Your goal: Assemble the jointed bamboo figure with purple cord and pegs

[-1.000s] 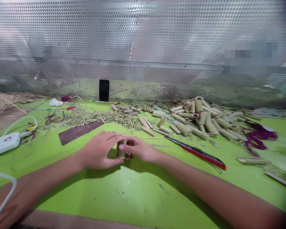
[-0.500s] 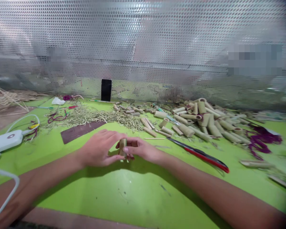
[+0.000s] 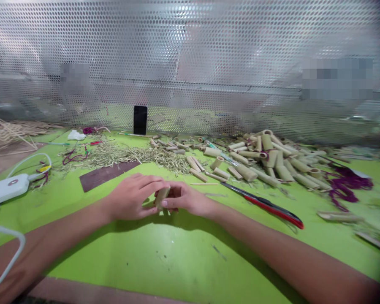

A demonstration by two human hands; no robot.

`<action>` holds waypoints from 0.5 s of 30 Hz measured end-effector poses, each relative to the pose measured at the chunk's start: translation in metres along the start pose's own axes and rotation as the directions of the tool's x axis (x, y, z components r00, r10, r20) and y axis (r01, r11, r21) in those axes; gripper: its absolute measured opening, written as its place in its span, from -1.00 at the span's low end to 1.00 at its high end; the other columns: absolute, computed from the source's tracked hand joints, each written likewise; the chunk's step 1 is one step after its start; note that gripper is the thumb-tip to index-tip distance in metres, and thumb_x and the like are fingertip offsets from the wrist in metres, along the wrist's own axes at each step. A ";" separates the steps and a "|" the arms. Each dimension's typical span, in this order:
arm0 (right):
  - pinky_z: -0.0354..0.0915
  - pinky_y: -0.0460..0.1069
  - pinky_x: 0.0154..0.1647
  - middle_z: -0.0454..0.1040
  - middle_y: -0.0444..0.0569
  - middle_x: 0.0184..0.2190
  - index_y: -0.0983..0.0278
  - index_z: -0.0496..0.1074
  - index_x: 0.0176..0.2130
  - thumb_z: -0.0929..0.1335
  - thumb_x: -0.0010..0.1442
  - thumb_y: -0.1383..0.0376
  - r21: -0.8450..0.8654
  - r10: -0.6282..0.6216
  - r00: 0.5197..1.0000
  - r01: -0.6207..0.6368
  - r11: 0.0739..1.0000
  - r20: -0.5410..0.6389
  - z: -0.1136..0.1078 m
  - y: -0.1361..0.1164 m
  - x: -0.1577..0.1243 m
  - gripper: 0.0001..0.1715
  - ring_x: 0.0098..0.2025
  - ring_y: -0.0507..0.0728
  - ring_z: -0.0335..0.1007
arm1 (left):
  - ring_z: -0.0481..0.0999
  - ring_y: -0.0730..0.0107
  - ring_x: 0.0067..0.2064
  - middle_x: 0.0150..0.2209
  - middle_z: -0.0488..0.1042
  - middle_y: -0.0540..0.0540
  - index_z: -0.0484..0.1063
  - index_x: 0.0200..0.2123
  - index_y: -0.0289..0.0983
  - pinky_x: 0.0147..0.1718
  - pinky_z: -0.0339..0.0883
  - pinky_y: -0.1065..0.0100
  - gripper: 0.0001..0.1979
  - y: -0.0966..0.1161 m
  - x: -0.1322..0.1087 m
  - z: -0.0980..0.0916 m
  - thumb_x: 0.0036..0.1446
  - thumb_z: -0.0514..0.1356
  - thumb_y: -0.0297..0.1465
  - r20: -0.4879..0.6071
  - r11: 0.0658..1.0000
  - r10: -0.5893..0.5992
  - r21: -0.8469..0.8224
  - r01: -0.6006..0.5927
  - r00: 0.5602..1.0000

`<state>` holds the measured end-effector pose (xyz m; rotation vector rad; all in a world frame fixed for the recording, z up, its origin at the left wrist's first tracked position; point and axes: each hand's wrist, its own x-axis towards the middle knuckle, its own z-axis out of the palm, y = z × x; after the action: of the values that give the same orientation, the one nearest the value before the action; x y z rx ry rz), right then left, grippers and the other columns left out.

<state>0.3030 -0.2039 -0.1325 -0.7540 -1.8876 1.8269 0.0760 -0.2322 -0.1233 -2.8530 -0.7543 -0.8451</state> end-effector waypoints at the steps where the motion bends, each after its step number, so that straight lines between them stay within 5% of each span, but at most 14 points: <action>1: 0.27 -0.07 -0.44 0.55 -0.09 -0.35 0.29 0.50 -0.20 0.57 0.10 0.05 -0.002 0.001 1.000 -0.001 1.000 0.002 0.000 0.000 0.000 -0.56 -0.45 -0.01 0.36 | 0.60 0.18 -0.02 0.01 0.60 -0.21 0.34 0.13 -0.25 -0.08 0.48 0.18 -0.64 0.001 0.000 -0.001 0.35 0.16 -0.23 0.008 1.000 -0.005 0.000 0.005 1.000; 15: 0.27 -0.04 -0.40 0.51 -0.10 -0.38 0.30 0.50 -0.19 0.52 0.18 0.02 -0.060 0.012 1.000 -0.012 0.998 -0.006 -0.001 -0.002 -0.002 -0.58 -0.44 0.00 0.35 | 0.56 0.06 0.08 0.10 0.56 -0.27 0.34 0.18 -0.29 0.03 0.41 0.11 -0.44 -0.001 0.004 -0.008 0.26 0.24 -0.07 0.129 0.997 -0.072 -0.013 0.074 0.989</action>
<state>0.3047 -0.2046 -0.1305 -0.7913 -1.9467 1.7803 0.0746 -0.2306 -0.1144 -2.9347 -0.8742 -0.6848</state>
